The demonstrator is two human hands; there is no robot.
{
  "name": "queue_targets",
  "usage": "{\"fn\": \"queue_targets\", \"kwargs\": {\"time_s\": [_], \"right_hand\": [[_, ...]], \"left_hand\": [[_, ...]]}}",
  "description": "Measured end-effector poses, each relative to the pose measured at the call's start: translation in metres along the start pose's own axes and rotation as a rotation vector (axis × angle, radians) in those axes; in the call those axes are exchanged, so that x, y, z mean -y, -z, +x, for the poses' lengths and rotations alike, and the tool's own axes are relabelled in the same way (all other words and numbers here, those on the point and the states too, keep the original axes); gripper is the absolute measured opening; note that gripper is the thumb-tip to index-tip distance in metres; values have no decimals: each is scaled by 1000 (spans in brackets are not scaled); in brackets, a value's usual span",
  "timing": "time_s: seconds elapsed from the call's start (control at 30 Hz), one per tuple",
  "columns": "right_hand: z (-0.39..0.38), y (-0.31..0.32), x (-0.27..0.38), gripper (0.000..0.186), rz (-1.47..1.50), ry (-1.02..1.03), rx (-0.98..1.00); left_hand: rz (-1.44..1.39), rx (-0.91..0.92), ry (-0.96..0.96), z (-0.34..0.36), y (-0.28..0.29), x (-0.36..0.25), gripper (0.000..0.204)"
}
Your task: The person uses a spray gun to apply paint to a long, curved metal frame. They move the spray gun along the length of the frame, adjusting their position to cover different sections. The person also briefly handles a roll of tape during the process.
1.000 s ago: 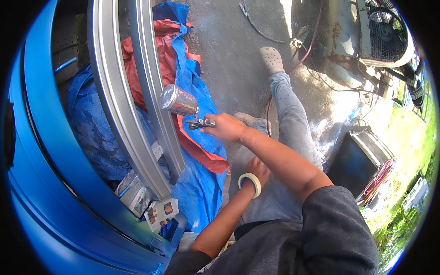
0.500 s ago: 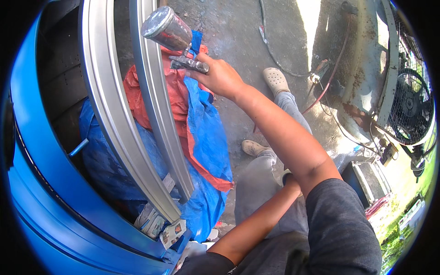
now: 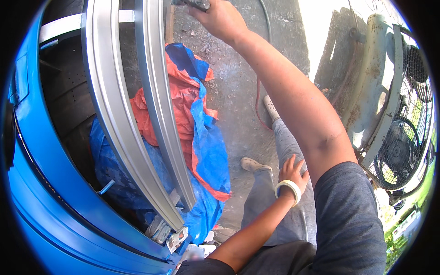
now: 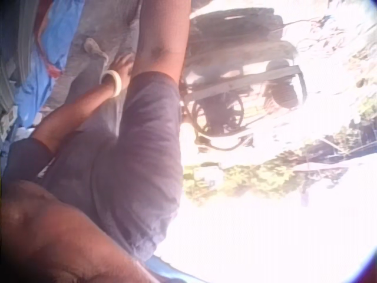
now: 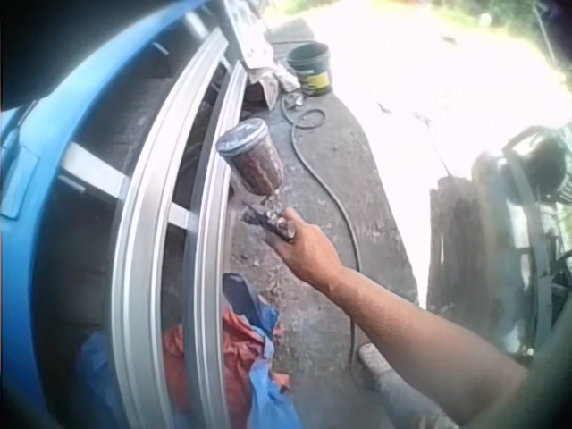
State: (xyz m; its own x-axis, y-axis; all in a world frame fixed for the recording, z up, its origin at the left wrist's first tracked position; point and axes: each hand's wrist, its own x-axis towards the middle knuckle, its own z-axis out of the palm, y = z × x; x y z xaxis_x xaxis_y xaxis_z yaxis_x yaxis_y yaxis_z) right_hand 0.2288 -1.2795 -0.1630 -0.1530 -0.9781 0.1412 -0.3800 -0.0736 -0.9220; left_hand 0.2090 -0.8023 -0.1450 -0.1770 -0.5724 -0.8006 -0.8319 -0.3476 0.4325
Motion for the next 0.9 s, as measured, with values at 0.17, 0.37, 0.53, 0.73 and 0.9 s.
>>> {"fn": "queue_targets", "kwargs": {"time_s": [0.17, 0.37, 0.53, 0.73, 0.9], "right_hand": [[-1, 21, 23, 39, -101, -168, 111], [-106, 16, 49, 43, -48, -187, 382], [-198, 22, 85, 40, 76, -287, 642], [-194, 23, 103, 44, 73, -329, 767], [-95, 14, 92, 46, -19, -203, 530]], "left_hand": [[-68, -75, -29, -2, -4, 2, 49], [-63, -42, -21, -12, -18, 13, 48], [-39, 60, -8, -16, -14, 17, 46], [-140, -16, 14, -13, -2, 9, 49], [-125, -77, 7, 7, 0, 1, 47]]}}
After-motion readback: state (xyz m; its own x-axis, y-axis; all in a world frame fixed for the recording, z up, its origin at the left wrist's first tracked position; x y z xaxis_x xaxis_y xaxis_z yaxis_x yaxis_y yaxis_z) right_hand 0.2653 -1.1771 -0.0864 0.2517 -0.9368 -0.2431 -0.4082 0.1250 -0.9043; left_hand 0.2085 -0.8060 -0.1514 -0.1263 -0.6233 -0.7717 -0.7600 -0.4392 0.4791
